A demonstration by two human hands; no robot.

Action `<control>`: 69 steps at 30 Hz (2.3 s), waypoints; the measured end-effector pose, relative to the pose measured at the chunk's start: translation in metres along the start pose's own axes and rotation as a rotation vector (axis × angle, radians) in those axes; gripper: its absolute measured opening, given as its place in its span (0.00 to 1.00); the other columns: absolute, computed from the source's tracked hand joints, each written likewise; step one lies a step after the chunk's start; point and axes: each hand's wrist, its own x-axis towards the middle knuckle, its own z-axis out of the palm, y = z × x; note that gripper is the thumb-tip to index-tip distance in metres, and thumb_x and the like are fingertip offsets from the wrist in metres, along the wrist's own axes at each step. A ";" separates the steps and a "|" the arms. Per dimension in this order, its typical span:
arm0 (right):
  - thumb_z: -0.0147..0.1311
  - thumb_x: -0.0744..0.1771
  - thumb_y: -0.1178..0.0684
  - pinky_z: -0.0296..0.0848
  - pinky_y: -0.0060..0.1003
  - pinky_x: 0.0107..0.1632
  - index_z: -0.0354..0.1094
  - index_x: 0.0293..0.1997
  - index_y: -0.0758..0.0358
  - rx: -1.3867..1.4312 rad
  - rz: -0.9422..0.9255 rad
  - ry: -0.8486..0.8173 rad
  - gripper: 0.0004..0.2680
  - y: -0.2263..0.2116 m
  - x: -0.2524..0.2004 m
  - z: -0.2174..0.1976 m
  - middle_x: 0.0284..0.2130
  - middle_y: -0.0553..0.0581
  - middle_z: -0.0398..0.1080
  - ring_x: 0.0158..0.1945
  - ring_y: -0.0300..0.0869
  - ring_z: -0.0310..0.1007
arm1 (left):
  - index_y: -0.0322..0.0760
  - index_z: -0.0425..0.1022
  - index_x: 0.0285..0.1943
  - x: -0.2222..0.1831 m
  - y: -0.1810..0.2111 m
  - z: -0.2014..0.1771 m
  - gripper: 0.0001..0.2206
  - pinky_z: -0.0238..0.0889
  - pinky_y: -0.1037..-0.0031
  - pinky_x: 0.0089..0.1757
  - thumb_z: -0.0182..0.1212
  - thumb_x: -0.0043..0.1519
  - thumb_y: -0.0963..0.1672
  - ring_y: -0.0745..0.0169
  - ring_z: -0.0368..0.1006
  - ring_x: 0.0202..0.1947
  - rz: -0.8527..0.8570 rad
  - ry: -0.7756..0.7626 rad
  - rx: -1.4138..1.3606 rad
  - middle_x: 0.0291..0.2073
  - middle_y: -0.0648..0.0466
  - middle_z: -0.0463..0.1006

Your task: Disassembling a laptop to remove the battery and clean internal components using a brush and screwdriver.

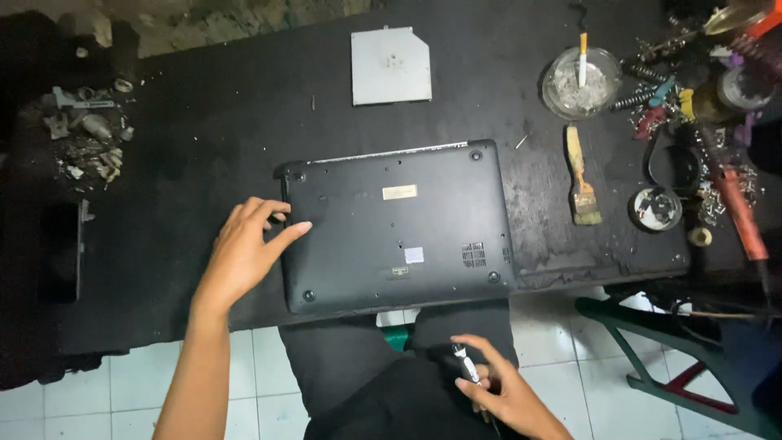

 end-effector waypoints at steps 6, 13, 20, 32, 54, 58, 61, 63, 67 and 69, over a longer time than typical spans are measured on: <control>0.57 0.67 0.56 0.71 0.40 0.19 0.59 0.70 0.46 0.112 -0.086 0.106 0.22 0.032 0.035 -0.009 0.15 0.60 0.63 0.17 0.45 0.67 | 0.41 0.79 0.42 0.013 0.007 0.010 0.17 0.57 0.73 0.45 0.59 0.64 0.55 0.65 0.64 0.38 -0.177 0.017 -0.197 0.38 0.60 0.73; 0.57 0.67 0.59 0.72 0.42 0.19 0.57 0.71 0.48 0.210 -0.086 0.073 0.23 0.034 0.043 -0.014 0.15 0.64 0.65 0.15 0.47 0.66 | 0.39 0.81 0.40 0.018 0.000 0.022 0.16 0.54 0.73 0.37 0.65 0.63 0.53 0.68 0.60 0.31 -0.178 0.115 -0.284 0.30 0.60 0.68; 0.55 0.67 0.57 0.70 0.38 0.21 0.56 0.71 0.50 0.162 -0.155 0.054 0.22 0.025 0.041 -0.010 0.13 0.64 0.66 0.12 0.46 0.64 | 0.39 0.81 0.35 0.018 0.002 0.021 0.16 0.52 0.76 0.33 0.69 0.60 0.54 0.71 0.55 0.24 -0.265 0.161 -0.388 0.20 0.62 0.63; 0.54 0.67 0.57 0.70 0.41 0.19 0.58 0.71 0.51 0.150 -0.125 0.100 0.22 0.017 0.036 -0.003 0.13 0.64 0.65 0.12 0.47 0.64 | 0.44 0.62 0.39 0.001 0.054 -0.028 0.13 0.35 0.76 0.29 0.60 0.66 0.51 0.74 0.41 0.23 -0.133 -0.032 -0.668 0.19 0.64 0.47; 0.55 0.67 0.58 0.70 0.43 0.22 0.58 0.73 0.52 0.268 0.025 0.162 0.23 0.002 0.042 0.004 0.10 0.68 0.65 0.13 0.52 0.65 | 0.37 0.64 0.74 0.213 -0.011 -0.081 0.15 0.49 0.65 0.73 0.60 0.81 0.39 0.59 0.58 0.74 0.880 0.871 -0.934 0.72 0.50 0.66; 0.59 0.66 0.57 0.66 0.37 0.27 0.61 0.72 0.52 0.260 0.063 0.212 0.23 0.033 0.066 -0.009 0.10 0.67 0.67 0.15 0.52 0.69 | 0.40 0.70 0.51 0.222 0.041 -0.078 0.06 0.58 0.73 0.52 0.54 0.75 0.45 0.66 0.64 0.48 0.886 0.916 -0.803 0.44 0.55 0.71; 0.59 0.66 0.59 0.59 0.36 0.22 0.61 0.71 0.56 0.349 0.016 0.198 0.23 0.064 0.083 -0.017 0.09 0.63 0.67 0.12 0.47 0.65 | 0.41 0.69 0.58 0.255 0.037 -0.064 0.08 0.59 0.71 0.50 0.51 0.76 0.46 0.60 0.67 0.47 0.927 0.901 -0.746 0.46 0.51 0.72; 0.61 0.66 0.66 0.52 0.36 0.23 0.66 0.68 0.57 0.468 0.040 0.274 0.22 0.077 0.090 -0.019 0.11 0.64 0.65 0.12 0.44 0.57 | 0.39 0.71 0.58 0.281 0.032 -0.053 0.09 0.58 0.75 0.51 0.52 0.75 0.46 0.69 0.64 0.46 0.896 0.900 -0.890 0.45 0.56 0.71; 0.62 0.65 0.68 0.53 0.33 0.26 0.70 0.66 0.57 0.396 0.077 0.315 0.21 0.111 0.111 -0.032 0.12 0.60 0.67 0.13 0.41 0.55 | 0.40 0.69 0.53 0.303 0.031 -0.042 0.10 0.56 0.74 0.48 0.51 0.74 0.49 0.68 0.60 0.41 0.852 0.866 -0.951 0.39 0.57 0.66; 0.62 0.65 0.71 0.56 0.35 0.31 0.65 0.69 0.60 0.525 0.032 0.258 0.24 0.143 0.125 -0.043 0.18 0.65 0.73 0.15 0.42 0.57 | 0.41 0.70 0.56 0.314 0.026 -0.035 0.13 0.58 0.73 0.55 0.53 0.73 0.51 0.68 0.65 0.50 0.783 0.857 -0.987 0.45 0.56 0.71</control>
